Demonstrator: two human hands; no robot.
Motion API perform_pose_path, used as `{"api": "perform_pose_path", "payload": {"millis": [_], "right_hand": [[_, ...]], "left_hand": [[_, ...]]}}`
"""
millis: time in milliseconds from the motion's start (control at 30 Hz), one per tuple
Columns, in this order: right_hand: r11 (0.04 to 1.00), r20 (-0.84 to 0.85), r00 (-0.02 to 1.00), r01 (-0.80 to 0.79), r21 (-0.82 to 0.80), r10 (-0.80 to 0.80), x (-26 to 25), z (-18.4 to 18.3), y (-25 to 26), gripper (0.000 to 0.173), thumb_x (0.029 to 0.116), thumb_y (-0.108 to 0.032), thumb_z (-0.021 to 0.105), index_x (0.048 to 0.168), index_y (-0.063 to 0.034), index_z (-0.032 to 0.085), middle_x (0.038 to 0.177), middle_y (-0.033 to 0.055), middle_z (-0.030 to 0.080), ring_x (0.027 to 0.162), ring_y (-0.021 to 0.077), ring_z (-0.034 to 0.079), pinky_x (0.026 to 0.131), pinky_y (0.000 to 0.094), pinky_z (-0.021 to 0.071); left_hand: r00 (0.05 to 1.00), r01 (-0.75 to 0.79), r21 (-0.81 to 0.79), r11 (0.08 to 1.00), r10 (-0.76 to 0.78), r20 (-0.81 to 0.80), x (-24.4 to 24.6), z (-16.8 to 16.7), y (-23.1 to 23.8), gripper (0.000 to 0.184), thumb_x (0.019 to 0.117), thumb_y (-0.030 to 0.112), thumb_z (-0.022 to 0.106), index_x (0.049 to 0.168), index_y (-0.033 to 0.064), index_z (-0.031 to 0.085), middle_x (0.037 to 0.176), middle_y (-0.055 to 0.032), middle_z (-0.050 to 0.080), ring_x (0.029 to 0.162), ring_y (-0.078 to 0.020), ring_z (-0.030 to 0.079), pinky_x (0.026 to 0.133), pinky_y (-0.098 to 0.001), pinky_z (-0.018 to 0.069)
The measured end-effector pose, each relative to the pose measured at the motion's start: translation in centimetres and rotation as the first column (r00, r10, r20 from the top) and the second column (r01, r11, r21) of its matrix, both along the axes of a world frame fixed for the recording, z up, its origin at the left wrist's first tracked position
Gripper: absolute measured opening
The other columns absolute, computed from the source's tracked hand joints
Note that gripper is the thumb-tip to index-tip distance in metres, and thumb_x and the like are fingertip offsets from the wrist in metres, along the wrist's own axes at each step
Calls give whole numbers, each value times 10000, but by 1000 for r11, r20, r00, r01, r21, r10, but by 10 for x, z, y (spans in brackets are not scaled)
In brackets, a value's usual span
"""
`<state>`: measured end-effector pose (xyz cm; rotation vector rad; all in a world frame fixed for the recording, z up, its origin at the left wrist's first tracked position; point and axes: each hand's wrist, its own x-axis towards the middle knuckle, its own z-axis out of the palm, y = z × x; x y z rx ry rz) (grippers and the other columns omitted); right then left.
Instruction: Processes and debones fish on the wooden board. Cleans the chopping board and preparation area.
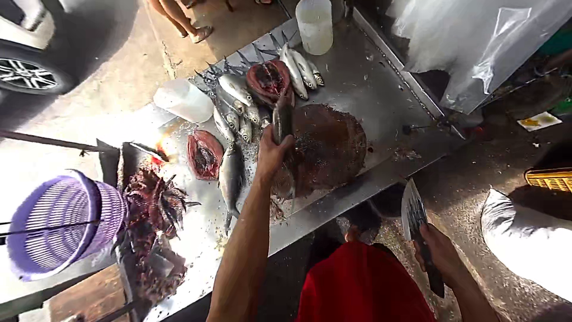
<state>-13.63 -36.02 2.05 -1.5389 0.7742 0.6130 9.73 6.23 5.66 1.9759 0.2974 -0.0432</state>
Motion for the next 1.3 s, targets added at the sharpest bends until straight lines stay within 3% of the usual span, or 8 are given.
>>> {"api": "perform_pose_path", "payload": {"millis": [100,233,333,400,533,633,767,1300], "right_hand": [[999,3,1000,29,31,-29,6,-5,-9,350,1116,-343,322,1182,-72,534,607,37,525,390,159,498,364,332,490],[997,3,1000,18,75,-18,21,-8,-4,361,1131,-352,320,1204,-66,528,618,53,530,396,170,510,367,333,497],[994,15,1000,-7,106,6,28,-9,4,342,1130,-330,338,1246,-64,519,629,58,539,405,173,521,374,332,503],[992,50,999,-3,123,-3,26,-8,11,330,1123,-303,321,1240,-56,507,634,56,567,423,171,548,393,324,516],[989,29,1000,4,145,-8,28,-5,25,383,1120,-256,309,1371,-23,480,804,96,676,586,199,671,552,356,605],[996,-22,1000,-10,94,12,51,1,47,383,1130,-287,354,1372,-30,504,722,74,613,508,172,607,491,338,566],[995,-99,992,-72,67,78,96,5,76,407,1121,-417,392,1276,-68,533,695,61,557,463,164,551,442,325,532],[938,-213,924,-339,-66,319,171,-20,99,449,1109,-469,399,1093,-43,538,673,70,497,436,143,506,431,295,493]], "left_hand": [[950,-142,-598,788,279,142,-14,22,-30,350,982,177,513,1319,125,437,1086,-38,658,994,-166,672,881,-434,585],[903,-355,-809,468,396,-168,-52,-22,-63,227,1026,178,429,1226,110,511,1162,-110,644,1084,-258,646,942,-520,539],[773,-634,-585,506,440,-457,-79,-55,-70,302,1021,109,484,1310,20,494,1138,-179,625,941,-292,664,778,-467,588],[798,-601,-420,680,484,-359,-99,-53,-52,389,973,39,524,1358,-7,492,1142,-195,649,920,-275,672,747,-441,587],[969,-246,239,939,247,28,-96,-16,-8,589,910,146,665,1428,-61,477,1401,-272,542,1269,-322,564,1037,-461,485],[963,231,488,842,-268,7,-52,-17,-23,468,951,214,658,1351,-21,594,1379,-243,579,1291,-366,563,1077,-546,464],[670,593,622,511,-742,-30,4,-68,-70,361,1003,240,582,1314,77,669,1403,-155,605,1292,-355,570,1072,-564,453],[589,637,660,399,-804,-83,23,-110,-112,369,1057,237,450,1334,113,660,1351,-81,653,1255,-320,595,1024,-512,492]]}}
